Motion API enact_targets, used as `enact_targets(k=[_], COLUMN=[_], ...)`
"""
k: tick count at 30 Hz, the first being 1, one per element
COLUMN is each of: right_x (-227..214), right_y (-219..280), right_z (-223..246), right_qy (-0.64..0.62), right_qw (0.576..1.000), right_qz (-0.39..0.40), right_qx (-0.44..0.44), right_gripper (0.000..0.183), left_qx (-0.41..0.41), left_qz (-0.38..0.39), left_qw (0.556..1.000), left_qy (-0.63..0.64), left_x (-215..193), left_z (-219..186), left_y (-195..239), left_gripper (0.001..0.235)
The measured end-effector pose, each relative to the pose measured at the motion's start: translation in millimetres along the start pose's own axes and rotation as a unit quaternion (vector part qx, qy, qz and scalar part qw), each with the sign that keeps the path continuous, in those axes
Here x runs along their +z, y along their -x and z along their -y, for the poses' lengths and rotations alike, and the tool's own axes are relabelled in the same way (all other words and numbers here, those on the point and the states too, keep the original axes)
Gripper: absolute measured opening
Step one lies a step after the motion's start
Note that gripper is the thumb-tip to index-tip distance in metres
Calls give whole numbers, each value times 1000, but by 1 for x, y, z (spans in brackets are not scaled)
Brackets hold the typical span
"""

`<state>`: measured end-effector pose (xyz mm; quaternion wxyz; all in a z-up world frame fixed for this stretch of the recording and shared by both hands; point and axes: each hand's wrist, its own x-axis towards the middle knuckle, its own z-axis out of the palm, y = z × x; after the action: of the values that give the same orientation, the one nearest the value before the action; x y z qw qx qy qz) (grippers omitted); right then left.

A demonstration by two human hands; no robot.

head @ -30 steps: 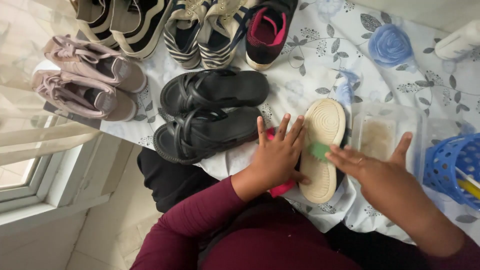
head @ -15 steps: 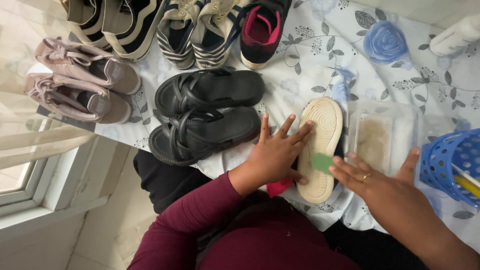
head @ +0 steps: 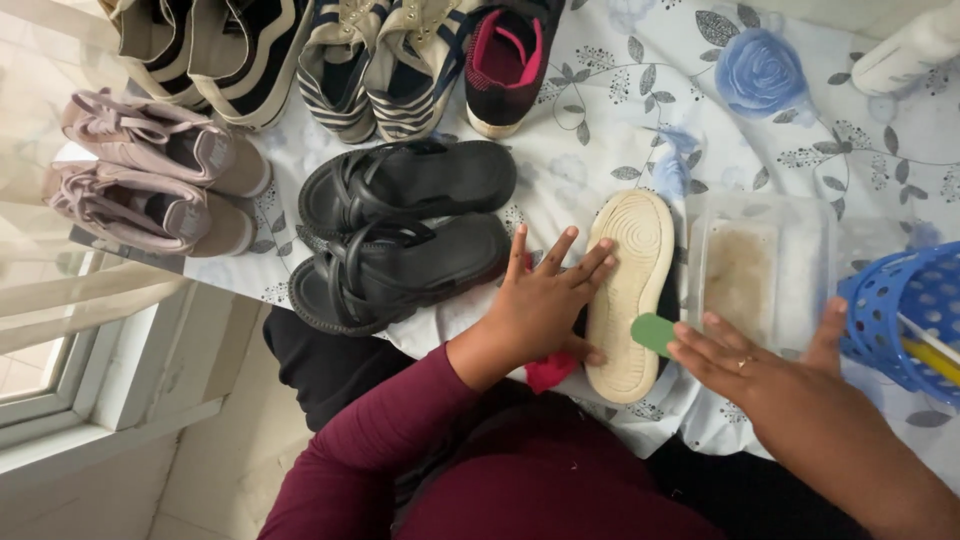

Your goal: The person scrubs the sole of a beige shoe with a green brush, dipping it into a container of liquid. They then wipe the shoe with a pink cloth and continue scrubbing the sole with the brush.

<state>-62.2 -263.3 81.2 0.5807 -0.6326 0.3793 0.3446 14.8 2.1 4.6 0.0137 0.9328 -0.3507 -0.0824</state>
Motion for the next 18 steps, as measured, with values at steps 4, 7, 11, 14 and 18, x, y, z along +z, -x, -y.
enact_targets(k=[4,7,11,14,18], right_x=[-20,-11,-15,7,-14], right_y=[-19,-24,-18,1,27], right_z=[-7,-4,-19,-21,9], right_qy=[687,679,673,161,633], right_qw=[535,484,505,975,637], right_qz=[-114,-153,-122,-9,-123], right_qx=[-479,-530,-526,-152,-423], right_gripper=[120,104,107,147,123], left_qx=[-11,-8,-6,2,-6], left_qz=[84,76,24,47,104], left_qw=[996,997,1000,999,994], left_qy=[37,27,2,16,43], left_x=[-14,-7,8,-5,-9], left_z=[0,-1,-1,-1,-4], left_y=[0,-1,0,0,5], left_gripper=[129,128,130,128,125])
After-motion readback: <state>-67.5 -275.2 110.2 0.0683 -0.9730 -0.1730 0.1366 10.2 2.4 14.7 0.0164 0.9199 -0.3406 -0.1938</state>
